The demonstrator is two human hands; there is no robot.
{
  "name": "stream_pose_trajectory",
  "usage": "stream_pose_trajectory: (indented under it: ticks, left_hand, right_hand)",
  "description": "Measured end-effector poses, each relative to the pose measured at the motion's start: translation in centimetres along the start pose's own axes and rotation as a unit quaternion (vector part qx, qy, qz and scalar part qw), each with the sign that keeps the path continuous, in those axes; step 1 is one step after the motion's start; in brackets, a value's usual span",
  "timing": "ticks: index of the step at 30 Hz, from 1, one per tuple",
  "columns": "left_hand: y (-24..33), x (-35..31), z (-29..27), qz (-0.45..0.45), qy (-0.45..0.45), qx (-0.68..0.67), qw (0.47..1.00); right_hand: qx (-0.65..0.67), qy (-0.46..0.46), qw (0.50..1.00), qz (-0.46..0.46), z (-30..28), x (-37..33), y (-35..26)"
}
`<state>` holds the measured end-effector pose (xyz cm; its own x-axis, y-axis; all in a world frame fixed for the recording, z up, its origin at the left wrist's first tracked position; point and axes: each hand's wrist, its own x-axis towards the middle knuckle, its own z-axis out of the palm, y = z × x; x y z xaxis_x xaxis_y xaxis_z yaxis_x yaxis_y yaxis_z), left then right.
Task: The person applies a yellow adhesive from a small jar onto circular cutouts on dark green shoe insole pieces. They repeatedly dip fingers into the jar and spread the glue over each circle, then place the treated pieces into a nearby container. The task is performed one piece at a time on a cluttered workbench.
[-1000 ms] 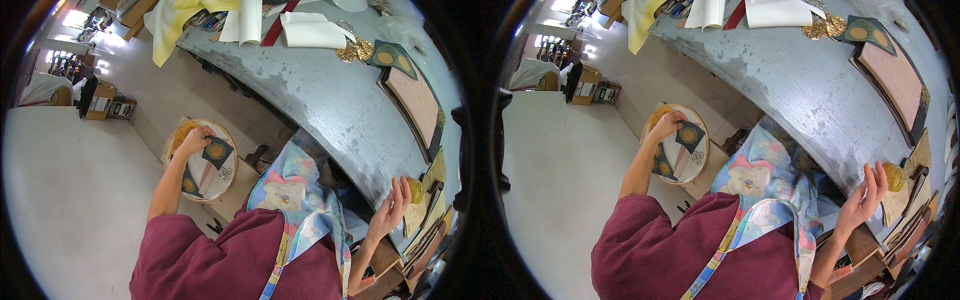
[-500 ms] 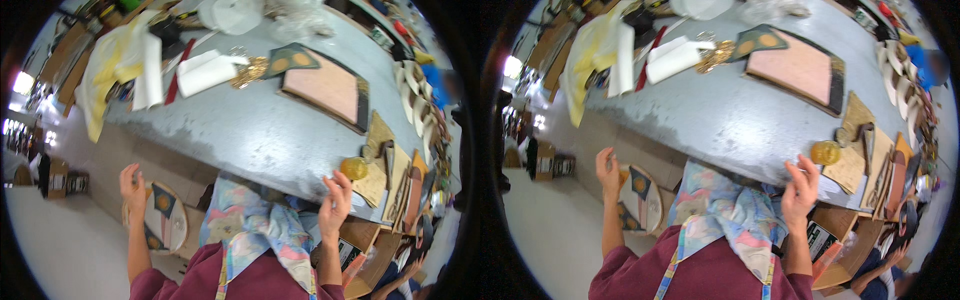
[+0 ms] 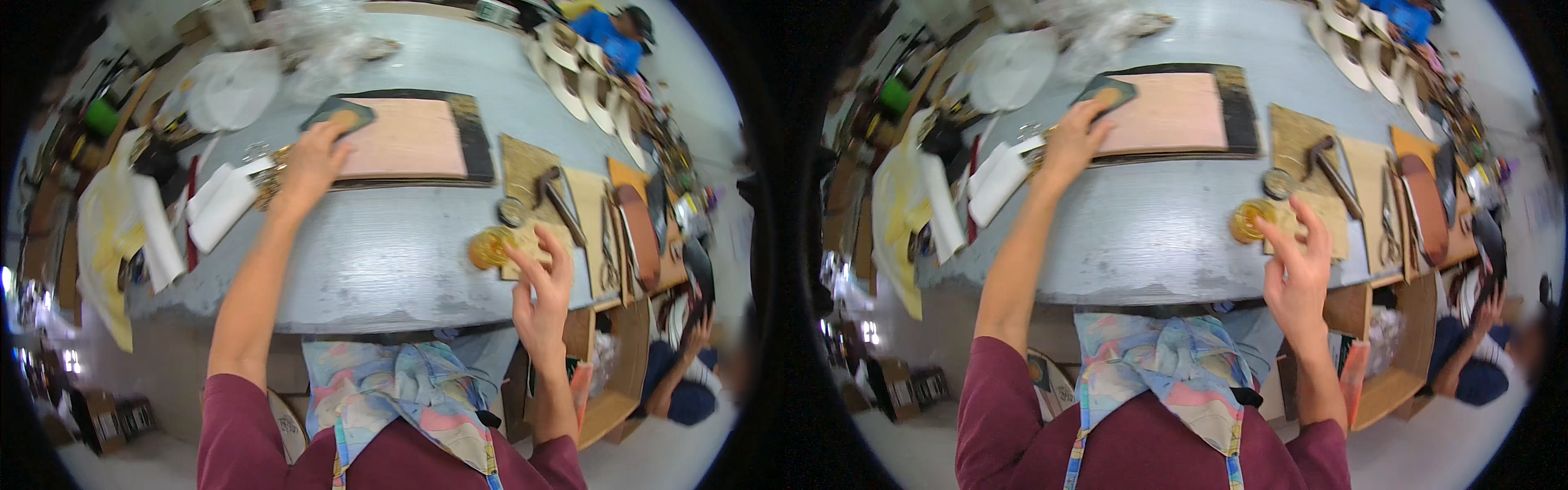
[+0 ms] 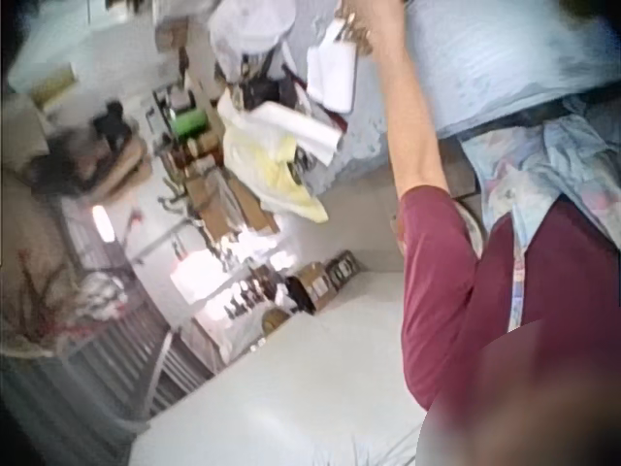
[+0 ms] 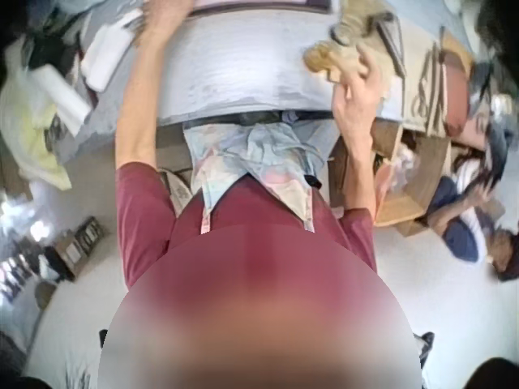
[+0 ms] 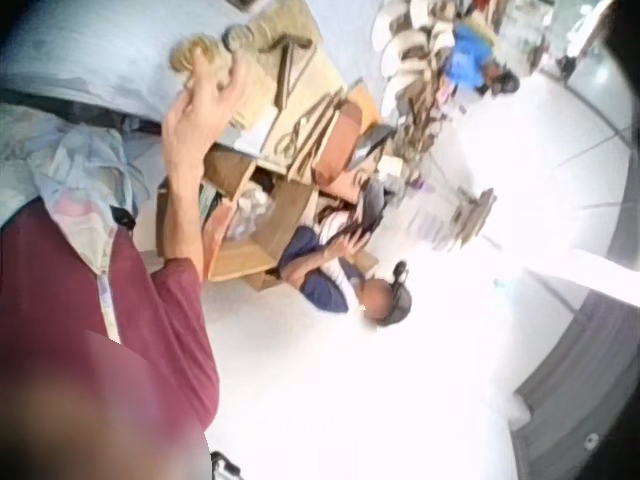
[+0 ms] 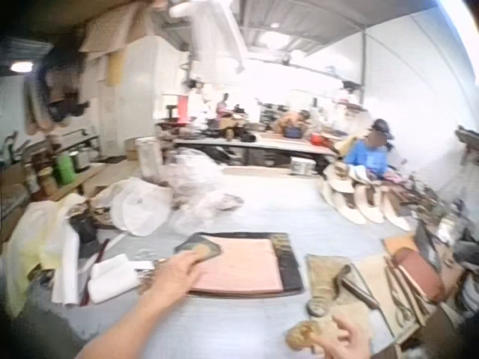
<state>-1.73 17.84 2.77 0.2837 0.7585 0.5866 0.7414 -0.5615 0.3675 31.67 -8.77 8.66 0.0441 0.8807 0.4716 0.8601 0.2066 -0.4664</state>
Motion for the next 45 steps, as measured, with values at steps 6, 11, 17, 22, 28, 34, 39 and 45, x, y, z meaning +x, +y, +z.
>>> stream_pose_trajectory:
  ticks: [6,11,17,22,28,34,39,45]
  left_hand:
    - [-0.7,2.3,1.1,0.055,-0.013,0.151,0.987]
    - [5.6,-1.1,0.0,0.147,-0.027,0.074,0.986]
    - [13.1,-8.2,-1.7,0.179,-0.160,-0.027,0.970]
    - [12.0,-7.8,-2.4,0.089,-0.187,-0.167,0.964]
    - [6.5,-5.6,-0.8,0.020,-0.175,-0.227,0.958]
    - [4.7,-7.2,0.2,0.040,-0.117,-0.221,0.967]
    - [4.6,-7.3,-0.5,0.081,-0.177,-0.207,0.959]
    - [5.1,-7.7,-0.5,0.095,-0.234,-0.269,0.929]
  right_hand:
    - [-0.101,-0.108,0.989,0.004,-2.0,2.4,1.7]
    - [-0.160,-0.172,0.971,-0.035,-0.5,3.8,2.8]
    - [-0.223,-0.211,0.948,-0.081,1.3,4.7,3.8]
    - [-0.223,-0.235,0.943,-0.080,1.4,5.1,3.7]
    - [-0.175,-0.196,0.963,-0.067,-0.8,5.5,2.7]
    - [-0.185,-0.252,0.949,-0.045,-2.8,5.6,0.6]
    - [-0.107,-0.174,0.975,-0.082,-6.4,7.3,-3.1]
    - [-0.191,-0.045,0.978,-0.071,-6.4,8.2,-4.1]
